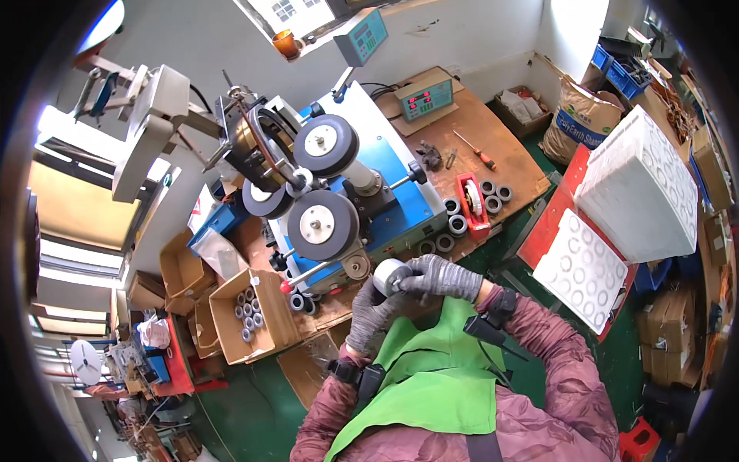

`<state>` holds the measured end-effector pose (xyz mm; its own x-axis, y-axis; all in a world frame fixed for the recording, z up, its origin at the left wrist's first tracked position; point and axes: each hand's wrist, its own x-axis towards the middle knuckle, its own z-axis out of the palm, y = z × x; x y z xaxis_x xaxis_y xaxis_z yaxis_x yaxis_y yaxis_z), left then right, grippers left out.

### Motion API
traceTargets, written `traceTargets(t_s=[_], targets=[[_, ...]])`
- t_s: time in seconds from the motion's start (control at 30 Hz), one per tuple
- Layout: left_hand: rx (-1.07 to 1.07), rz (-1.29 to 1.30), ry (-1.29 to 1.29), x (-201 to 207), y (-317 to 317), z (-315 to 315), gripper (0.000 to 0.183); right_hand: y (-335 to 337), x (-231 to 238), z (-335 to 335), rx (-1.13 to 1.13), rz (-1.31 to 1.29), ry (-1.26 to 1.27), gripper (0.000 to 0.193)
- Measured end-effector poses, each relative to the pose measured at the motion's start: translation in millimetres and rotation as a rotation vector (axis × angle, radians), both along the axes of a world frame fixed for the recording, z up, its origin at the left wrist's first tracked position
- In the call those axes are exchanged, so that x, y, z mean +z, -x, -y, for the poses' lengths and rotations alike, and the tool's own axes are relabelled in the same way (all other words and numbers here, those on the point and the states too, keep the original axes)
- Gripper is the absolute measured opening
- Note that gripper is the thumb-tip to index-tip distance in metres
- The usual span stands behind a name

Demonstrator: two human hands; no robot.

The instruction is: Processing metal cylindrical parts using a multi-roller machine and packing them into foam trays.

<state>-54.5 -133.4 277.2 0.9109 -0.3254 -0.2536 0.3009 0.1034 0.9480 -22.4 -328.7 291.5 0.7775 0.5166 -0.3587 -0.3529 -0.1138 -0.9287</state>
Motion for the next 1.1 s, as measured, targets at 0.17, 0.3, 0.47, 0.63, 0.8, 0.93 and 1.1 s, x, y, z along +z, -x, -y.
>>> traceTargets(t_s=[0.17,0.3,0.47,0.63,0.8,0.93,1.1], targets=[[-0.039,-0.015,-0.284,-3,1,3,0.038,-13,-5,34,-0.182,0.544,0.142,0.036],[-0.042,-0.123,-0.199,8,-1,20,0.032,-19,-10,21,-0.064,1.101,0.358,0.042],[-0.090,-0.129,-0.276,5,-5,37,0.031,-7,-37,18,-0.115,1.053,0.492,0.051],[0.054,-0.229,-0.289,-9,2,27,0.037,-16,-52,50,0.030,0.523,0.172,0.062],[0.151,-0.239,-0.344,-11,18,13,0.034,-33,-166,133,-0.310,0.341,0.758,0.040],[0.142,-0.246,-0.515,-6,27,16,0.030,-49,-240,163,-0.656,0.234,0.947,0.040],[0.202,-0.257,-0.540,-11,40,17,0.030,-65,-264,154,-0.915,0.001,0.722,0.039]])
